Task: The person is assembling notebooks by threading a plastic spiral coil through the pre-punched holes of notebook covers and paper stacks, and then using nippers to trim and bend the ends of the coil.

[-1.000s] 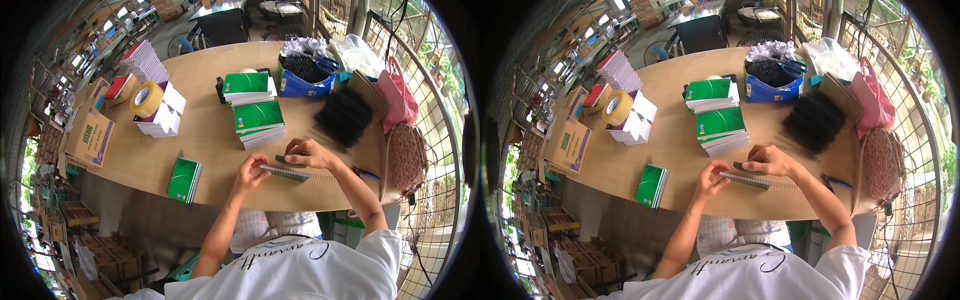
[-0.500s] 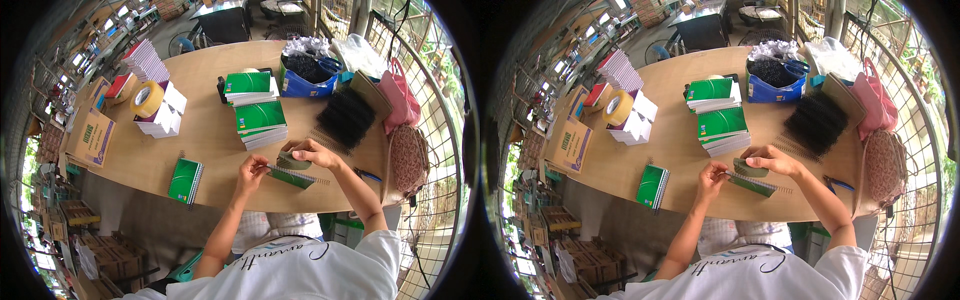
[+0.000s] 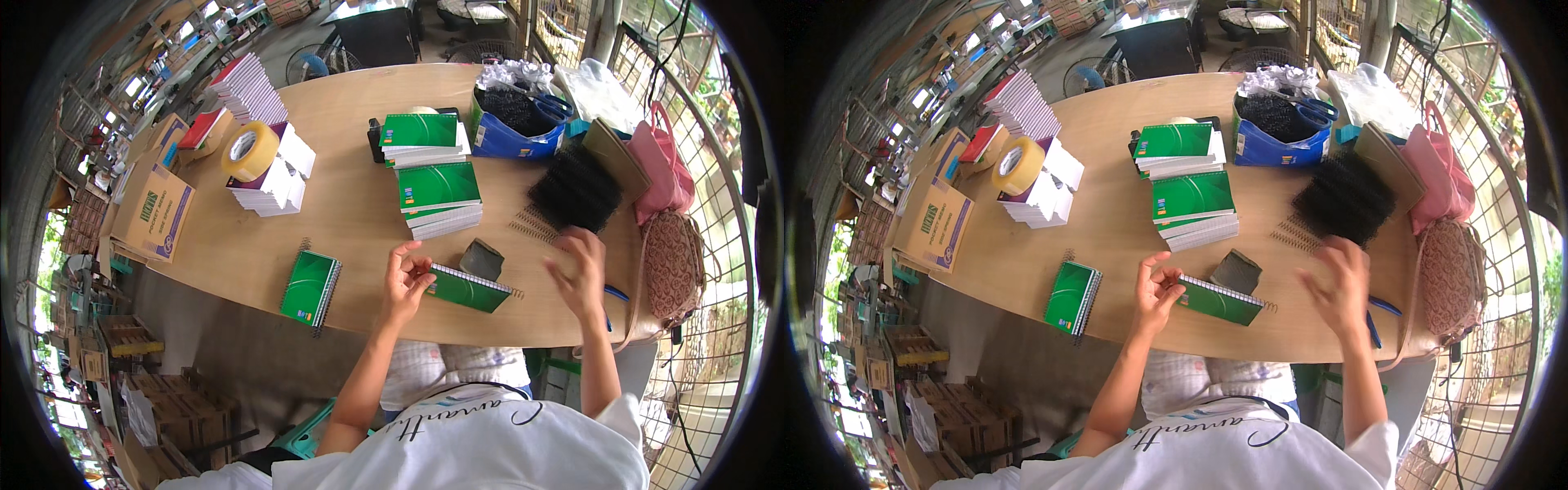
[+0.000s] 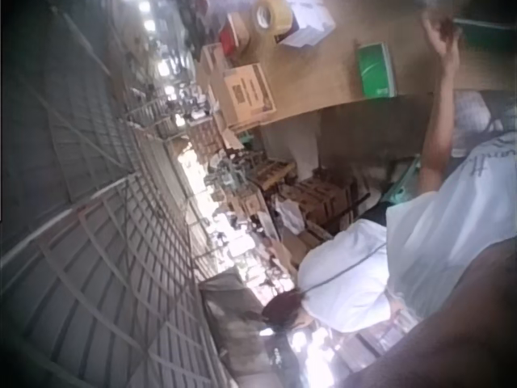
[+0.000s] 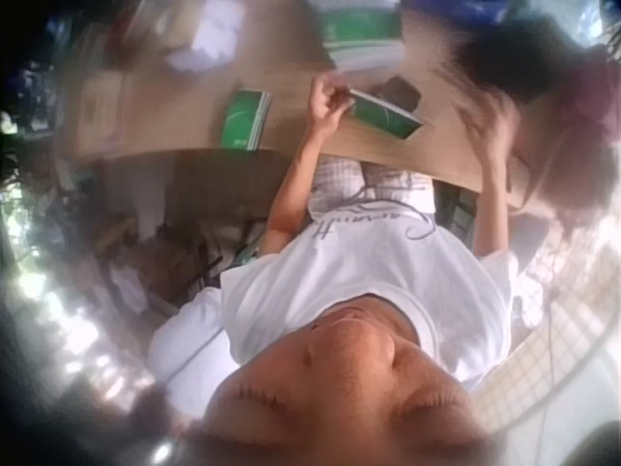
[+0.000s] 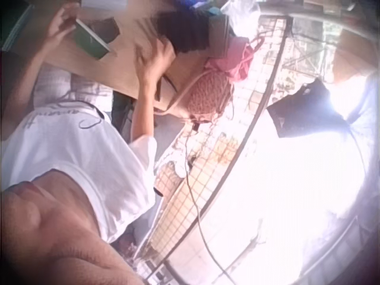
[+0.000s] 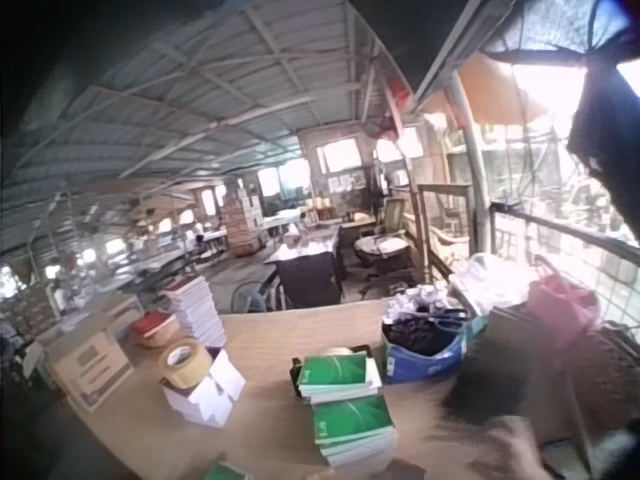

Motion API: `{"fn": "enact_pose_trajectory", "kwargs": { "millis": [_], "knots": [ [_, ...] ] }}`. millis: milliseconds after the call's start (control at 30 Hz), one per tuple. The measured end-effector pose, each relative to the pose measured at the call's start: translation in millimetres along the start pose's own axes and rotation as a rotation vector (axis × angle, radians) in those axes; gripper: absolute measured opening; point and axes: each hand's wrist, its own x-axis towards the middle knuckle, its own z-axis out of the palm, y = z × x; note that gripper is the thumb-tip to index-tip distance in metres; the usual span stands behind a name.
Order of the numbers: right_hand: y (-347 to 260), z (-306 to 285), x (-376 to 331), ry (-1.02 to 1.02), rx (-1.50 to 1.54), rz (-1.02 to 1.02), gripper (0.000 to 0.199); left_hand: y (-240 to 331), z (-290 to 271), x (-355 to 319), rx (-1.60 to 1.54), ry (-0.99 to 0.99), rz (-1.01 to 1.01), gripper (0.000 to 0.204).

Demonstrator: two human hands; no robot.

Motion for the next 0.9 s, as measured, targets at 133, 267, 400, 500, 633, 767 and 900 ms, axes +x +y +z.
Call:
{"fn": "enact_pose_trajectory", "kwargs": {
  "millis": [133, 267, 400, 500, 633, 767, 900],
  "knots": [
    [100, 3, -99, 0.209, -0.642, 0.175, 0.047, 15, 7, -1, 0.022, 0.038, -0.007, 0.070],
    [98, -3, -108, 0.225, -0.530, 0.066, 0.045, 34, 19, -7, -0.028, 0.022, -0.039, 0.081],
    [33, -22, -59, 0.232, -0.003, -0.084, 0.044, 37, 30, -13, 0.034, 0.083, -0.012, 0.088],
    [-31, -29, -11, 0.157, -0.131, -0.561, 0.047, 46, 38, -15, 0.060, 0.059, -0.022, 0.091],
    [-82, -25, 25, 0.107, -0.205, -0.919, 0.048, 60, 50, -18, 0.092, 0.043, 0.016, 0.093],
    [-99, -18, 44, 0.168, -0.260, -1.136, 0.038, 64, 47, -21, 0.189, 0.080, -0.001, 0.095],
    [-106, -18, 50, 0.192, -0.296, -1.262, 0.032, 66, 44, -23, 0.211, 0.097, -0.003, 0.095]
  ]
}}
